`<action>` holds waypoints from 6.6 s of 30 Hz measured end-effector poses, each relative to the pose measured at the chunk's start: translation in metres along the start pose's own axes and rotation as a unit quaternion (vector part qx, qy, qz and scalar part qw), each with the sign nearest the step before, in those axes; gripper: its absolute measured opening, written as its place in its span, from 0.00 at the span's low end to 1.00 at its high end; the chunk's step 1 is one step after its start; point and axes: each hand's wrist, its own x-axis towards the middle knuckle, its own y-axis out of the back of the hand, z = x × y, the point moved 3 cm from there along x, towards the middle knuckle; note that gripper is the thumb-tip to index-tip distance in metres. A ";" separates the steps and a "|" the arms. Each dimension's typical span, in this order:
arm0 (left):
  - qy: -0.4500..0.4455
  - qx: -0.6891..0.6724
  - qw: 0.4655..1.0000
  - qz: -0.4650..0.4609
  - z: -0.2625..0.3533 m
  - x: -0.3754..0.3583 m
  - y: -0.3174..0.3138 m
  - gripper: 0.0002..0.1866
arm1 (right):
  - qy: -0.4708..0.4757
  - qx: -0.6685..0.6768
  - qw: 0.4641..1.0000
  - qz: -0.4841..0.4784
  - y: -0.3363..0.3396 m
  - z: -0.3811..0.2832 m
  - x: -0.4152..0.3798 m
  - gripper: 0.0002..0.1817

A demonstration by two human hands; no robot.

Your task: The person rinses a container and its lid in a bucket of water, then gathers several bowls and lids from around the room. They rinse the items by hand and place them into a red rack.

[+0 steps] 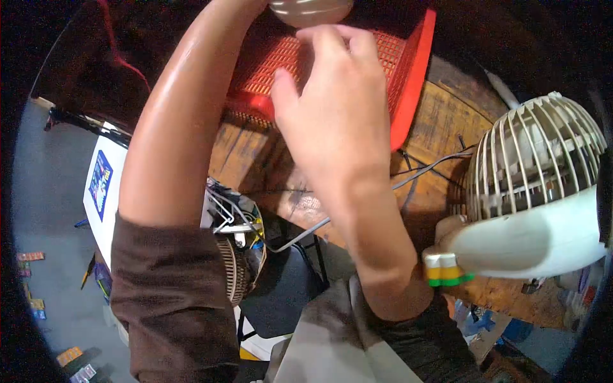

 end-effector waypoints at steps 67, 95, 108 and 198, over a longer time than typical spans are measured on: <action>-0.438 -0.187 -0.273 -0.836 0.417 -1.087 0.329 0.15 | -0.366 -0.345 -0.232 0.832 0.098 -0.558 -0.851 0.23; -0.660 -0.313 -0.389 -0.561 -0.027 -1.276 0.618 0.11 | -0.488 -0.111 -0.305 0.810 -0.202 -0.596 -1.102 0.30; -0.471 -0.142 -0.176 -0.853 0.021 -1.311 0.575 0.18 | -0.686 -0.190 -0.198 0.674 -0.192 -0.591 -1.134 0.44; 0.010 -0.317 0.946 0.065 0.017 -0.179 0.091 0.26 | 0.164 0.127 0.964 0.166 0.038 -0.041 -0.064 0.17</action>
